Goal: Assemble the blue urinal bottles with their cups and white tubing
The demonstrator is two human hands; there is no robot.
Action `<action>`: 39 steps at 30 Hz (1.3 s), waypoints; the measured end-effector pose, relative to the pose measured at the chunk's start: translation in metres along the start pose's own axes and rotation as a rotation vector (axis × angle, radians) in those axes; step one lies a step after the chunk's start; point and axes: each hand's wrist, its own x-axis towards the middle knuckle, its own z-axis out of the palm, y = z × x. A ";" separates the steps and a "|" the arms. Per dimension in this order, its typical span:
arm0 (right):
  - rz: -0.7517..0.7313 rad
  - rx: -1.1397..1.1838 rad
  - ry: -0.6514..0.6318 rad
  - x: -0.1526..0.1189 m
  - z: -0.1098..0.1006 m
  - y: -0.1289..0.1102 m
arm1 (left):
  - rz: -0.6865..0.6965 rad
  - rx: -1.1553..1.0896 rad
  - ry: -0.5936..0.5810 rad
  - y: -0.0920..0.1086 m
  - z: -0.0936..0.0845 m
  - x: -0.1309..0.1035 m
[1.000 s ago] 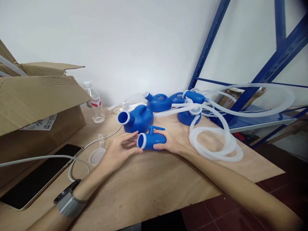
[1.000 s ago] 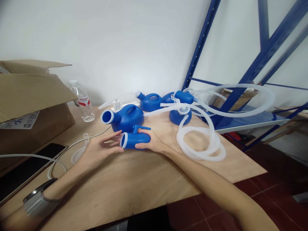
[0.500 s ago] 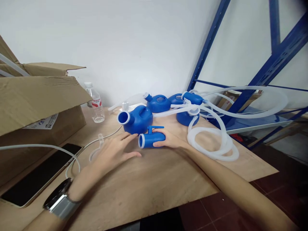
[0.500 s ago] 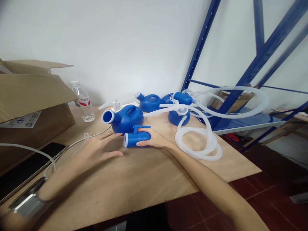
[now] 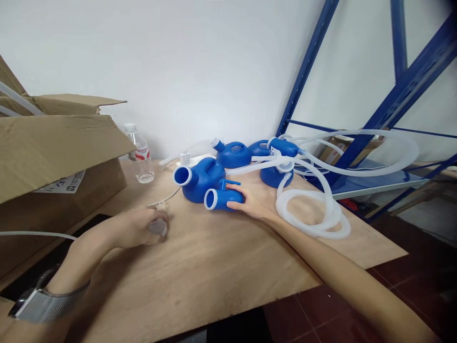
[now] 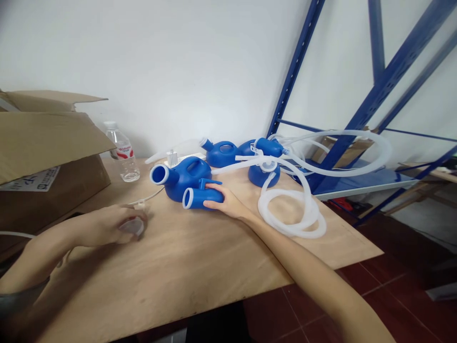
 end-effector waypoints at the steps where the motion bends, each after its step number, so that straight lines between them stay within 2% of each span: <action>1: 0.002 -0.004 0.007 -0.001 0.001 -0.002 | 0.053 -0.044 0.000 0.006 -0.002 -0.002; 4: 0.012 -0.054 0.029 -0.003 0.001 -0.007 | 0.217 -0.239 0.015 0.017 -0.003 -0.005; 6: 0.007 -0.087 0.039 -0.003 0.001 -0.011 | 0.337 -0.413 0.077 0.022 0.000 -0.001; 9: 0.003 -0.083 0.036 -0.003 0.005 -0.014 | 0.471 -0.694 0.309 0.031 0.010 0.010; 12: 0.037 -0.032 0.023 -0.006 0.013 -0.011 | 0.472 -0.887 0.546 0.040 0.026 0.023; 17: 0.105 0.089 0.031 -0.011 0.031 -0.004 | 0.394 -0.959 0.683 0.051 0.053 0.036; 20: 0.122 0.167 0.047 -0.012 0.037 0.001 | 0.331 -0.964 0.659 0.050 0.062 0.040; 23: 0.106 0.195 0.066 -0.013 0.039 0.003 | 0.324 -1.006 0.553 0.047 0.064 0.041; 27: 0.090 0.164 0.052 -0.014 0.038 0.002 | 0.303 -1.007 0.368 0.047 0.061 0.039; 30: 0.080 0.110 0.063 -0.015 0.037 0.000 | 0.259 -0.918 0.303 0.046 0.055 0.034; 35: -0.072 -0.038 0.080 -0.017 0.033 -0.007 | 0.118 -0.670 0.258 0.040 0.049 0.032; 39: -0.180 -0.147 -0.015 -0.019 0.033 -0.014 | -0.018 -0.832 0.145 0.035 0.060 0.041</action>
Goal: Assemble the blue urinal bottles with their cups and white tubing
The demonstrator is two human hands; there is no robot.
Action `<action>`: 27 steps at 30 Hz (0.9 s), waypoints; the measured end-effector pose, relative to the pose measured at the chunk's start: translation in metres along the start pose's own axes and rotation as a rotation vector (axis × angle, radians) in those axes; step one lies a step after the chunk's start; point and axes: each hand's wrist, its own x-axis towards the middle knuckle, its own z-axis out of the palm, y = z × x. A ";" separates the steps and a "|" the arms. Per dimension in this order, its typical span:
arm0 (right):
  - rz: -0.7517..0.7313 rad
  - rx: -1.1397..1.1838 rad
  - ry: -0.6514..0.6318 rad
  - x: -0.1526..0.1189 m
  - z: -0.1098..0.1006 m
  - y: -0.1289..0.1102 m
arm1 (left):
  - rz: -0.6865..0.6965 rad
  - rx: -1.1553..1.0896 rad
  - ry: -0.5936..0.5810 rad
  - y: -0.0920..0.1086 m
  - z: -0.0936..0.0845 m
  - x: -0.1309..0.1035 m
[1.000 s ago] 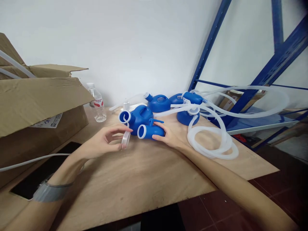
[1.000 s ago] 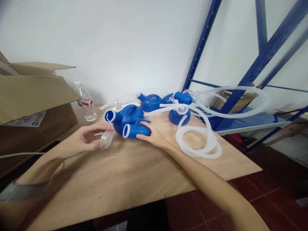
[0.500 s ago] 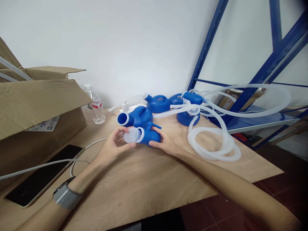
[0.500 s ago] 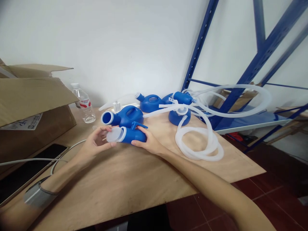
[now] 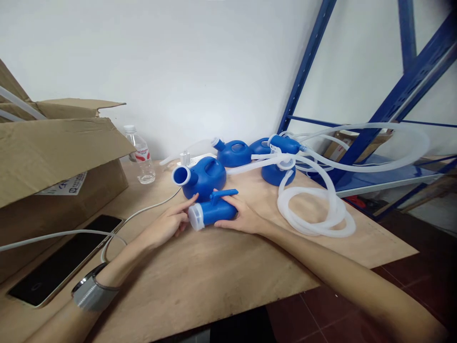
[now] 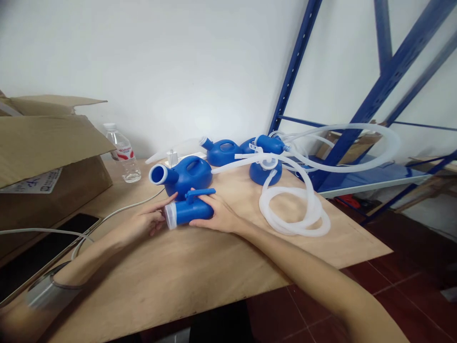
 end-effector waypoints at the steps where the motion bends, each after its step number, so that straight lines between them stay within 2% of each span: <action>1: -0.016 -0.017 -0.030 0.000 0.000 -0.001 | -0.027 -0.057 -0.022 -0.003 0.002 0.002; 3: -0.021 -0.040 -0.042 -0.001 0.001 0.000 | -0.023 -0.150 -0.037 -0.008 0.006 0.003; 6: -0.001 -0.055 0.015 -0.002 0.003 0.004 | 0.001 -0.216 0.013 -0.009 0.010 0.002; 10: 0.006 -0.049 0.023 -0.001 0.004 0.007 | 0.039 -0.091 0.075 -0.001 0.009 -0.002; 15: 0.025 -0.007 0.066 0.003 0.001 0.004 | 0.230 0.015 0.194 0.006 0.009 -0.004; 23: 0.059 -0.035 -0.007 0.001 0.003 0.007 | 0.429 -0.034 0.312 -0.001 0.027 -0.005; 25: 0.082 -0.017 0.002 0.001 0.004 0.008 | 0.431 -0.058 0.336 -0.003 0.031 -0.004; 27: 0.100 0.007 0.015 0.001 0.004 0.008 | 0.413 -0.067 0.310 -0.004 0.032 -0.003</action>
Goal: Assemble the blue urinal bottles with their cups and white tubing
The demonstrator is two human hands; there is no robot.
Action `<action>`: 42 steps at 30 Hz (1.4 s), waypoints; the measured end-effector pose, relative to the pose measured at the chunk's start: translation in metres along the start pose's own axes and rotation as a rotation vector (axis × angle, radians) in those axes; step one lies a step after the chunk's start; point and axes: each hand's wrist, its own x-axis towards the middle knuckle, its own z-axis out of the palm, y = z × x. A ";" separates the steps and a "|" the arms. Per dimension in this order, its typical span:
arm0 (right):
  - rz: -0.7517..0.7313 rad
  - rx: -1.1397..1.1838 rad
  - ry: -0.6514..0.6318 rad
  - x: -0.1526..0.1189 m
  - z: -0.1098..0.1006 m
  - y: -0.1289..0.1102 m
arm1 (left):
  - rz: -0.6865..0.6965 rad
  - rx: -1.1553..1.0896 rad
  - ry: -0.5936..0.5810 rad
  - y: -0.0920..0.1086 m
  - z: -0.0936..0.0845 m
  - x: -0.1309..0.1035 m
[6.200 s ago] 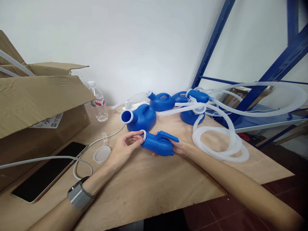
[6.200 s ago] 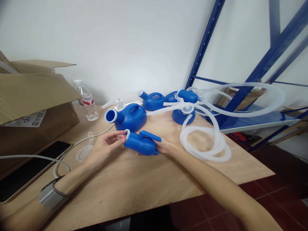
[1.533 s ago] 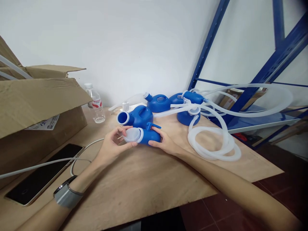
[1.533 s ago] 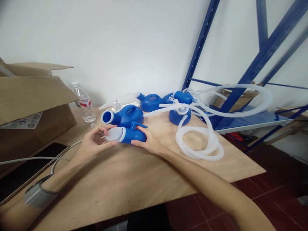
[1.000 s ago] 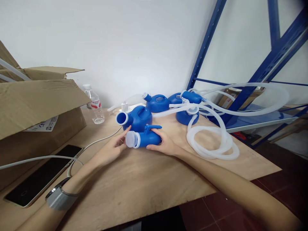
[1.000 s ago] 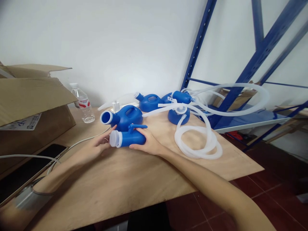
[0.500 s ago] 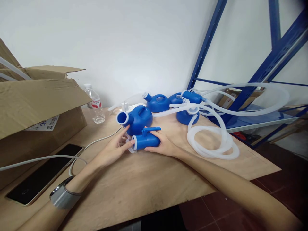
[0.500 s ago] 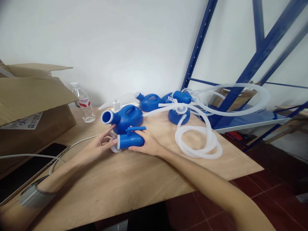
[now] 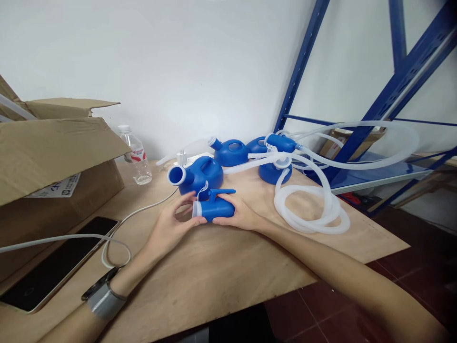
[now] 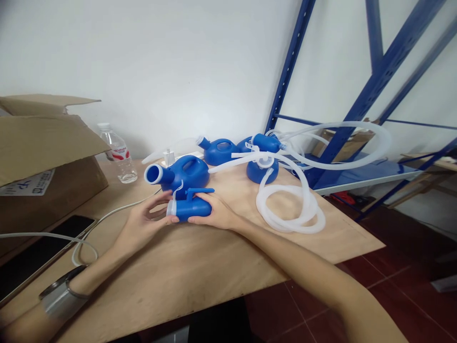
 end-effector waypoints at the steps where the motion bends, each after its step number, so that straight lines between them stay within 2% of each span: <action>1: 0.005 0.011 0.002 0.000 0.000 -0.001 | -0.005 -0.016 -0.018 -0.001 0.000 0.000; 5: 0.025 0.026 0.044 0.002 -0.003 -0.003 | 0.000 -0.060 -0.117 -0.001 -0.005 0.003; 8: 0.041 0.020 0.056 0.001 -0.004 -0.003 | -0.043 -0.018 -0.216 0.000 -0.009 0.005; 10: 0.048 0.021 0.039 0.001 -0.004 -0.001 | -0.073 -0.014 -0.238 0.000 -0.011 0.006; 18: 0.039 -0.063 0.008 0.000 -0.002 -0.008 | -0.064 -0.011 -0.151 -0.001 -0.015 0.004; 20: 0.047 -0.083 0.015 -0.001 -0.002 -0.012 | -0.022 0.014 -0.125 -0.001 -0.014 0.002; 25: -0.012 -0.120 0.004 -0.001 -0.001 -0.014 | 0.184 0.172 -0.102 -0.005 -0.015 -0.002; 27: -0.031 -0.096 0.001 0.000 -0.001 -0.013 | 0.203 0.218 -0.108 -0.006 -0.016 0.000; 30: -0.040 -0.050 0.009 0.002 0.000 -0.010 | 0.115 0.205 -0.126 -0.001 -0.017 0.004; 33: -0.115 -0.025 -0.031 0.004 0.000 -0.010 | -0.005 0.077 -0.099 0.008 -0.012 0.006; 37: -0.213 -0.032 -0.087 0.003 0.000 -0.011 | -0.087 -0.029 -0.088 0.016 -0.002 0.004; 42: -0.203 -0.033 -0.088 0.000 0.007 -0.011 | -0.168 -0.126 -0.075 0.016 0.005 0.004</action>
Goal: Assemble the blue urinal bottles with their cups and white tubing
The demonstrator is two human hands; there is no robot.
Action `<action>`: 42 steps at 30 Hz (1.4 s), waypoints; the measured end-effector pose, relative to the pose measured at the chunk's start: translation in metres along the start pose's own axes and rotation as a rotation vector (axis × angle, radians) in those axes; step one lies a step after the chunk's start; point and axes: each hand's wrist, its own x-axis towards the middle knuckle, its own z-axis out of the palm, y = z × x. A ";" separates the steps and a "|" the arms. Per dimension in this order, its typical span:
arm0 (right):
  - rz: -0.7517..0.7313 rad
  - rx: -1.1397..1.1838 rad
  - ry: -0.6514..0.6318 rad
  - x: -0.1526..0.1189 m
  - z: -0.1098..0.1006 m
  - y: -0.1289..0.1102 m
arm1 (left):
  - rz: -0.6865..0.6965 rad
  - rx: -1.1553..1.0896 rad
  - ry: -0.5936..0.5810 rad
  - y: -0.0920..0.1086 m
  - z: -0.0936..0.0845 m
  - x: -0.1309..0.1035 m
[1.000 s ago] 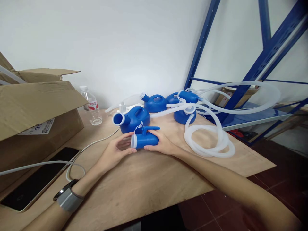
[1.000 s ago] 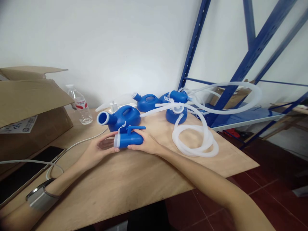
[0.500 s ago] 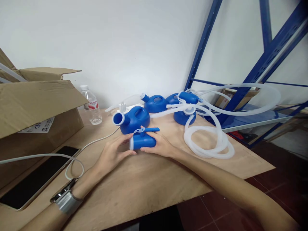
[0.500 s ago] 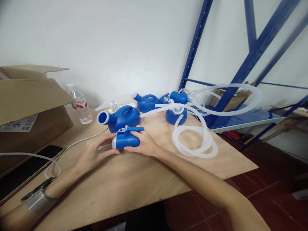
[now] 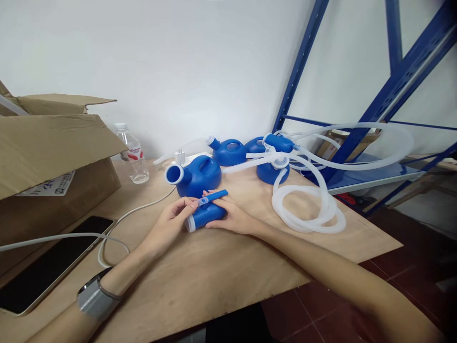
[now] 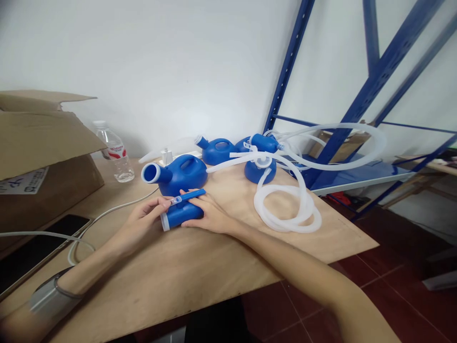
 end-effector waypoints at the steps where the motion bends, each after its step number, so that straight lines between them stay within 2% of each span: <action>1: 0.004 0.013 0.003 0.000 0.002 -0.001 | -0.016 -0.030 0.009 0.000 0.001 0.000; 6: 0.041 0.019 0.043 -0.003 0.006 -0.008 | -0.090 -0.079 0.128 0.000 0.003 0.002; 12: -0.043 -0.021 0.129 -0.002 0.008 -0.021 | -0.103 -0.074 0.137 0.003 0.006 0.000; 18: 0.080 -0.042 0.259 0.003 0.017 -0.041 | -0.045 -0.056 0.169 0.003 0.018 -0.008; 30: -0.093 -0.315 0.252 -0.001 0.017 -0.030 | 0.044 -0.012 0.118 -0.001 0.019 -0.012; 35: -0.171 -0.410 0.252 0.001 0.018 -0.028 | 0.095 0.091 0.081 -0.003 0.018 -0.014; 42: -0.007 -0.270 0.248 -0.001 0.020 -0.043 | 0.168 0.281 0.071 0.000 0.017 -0.022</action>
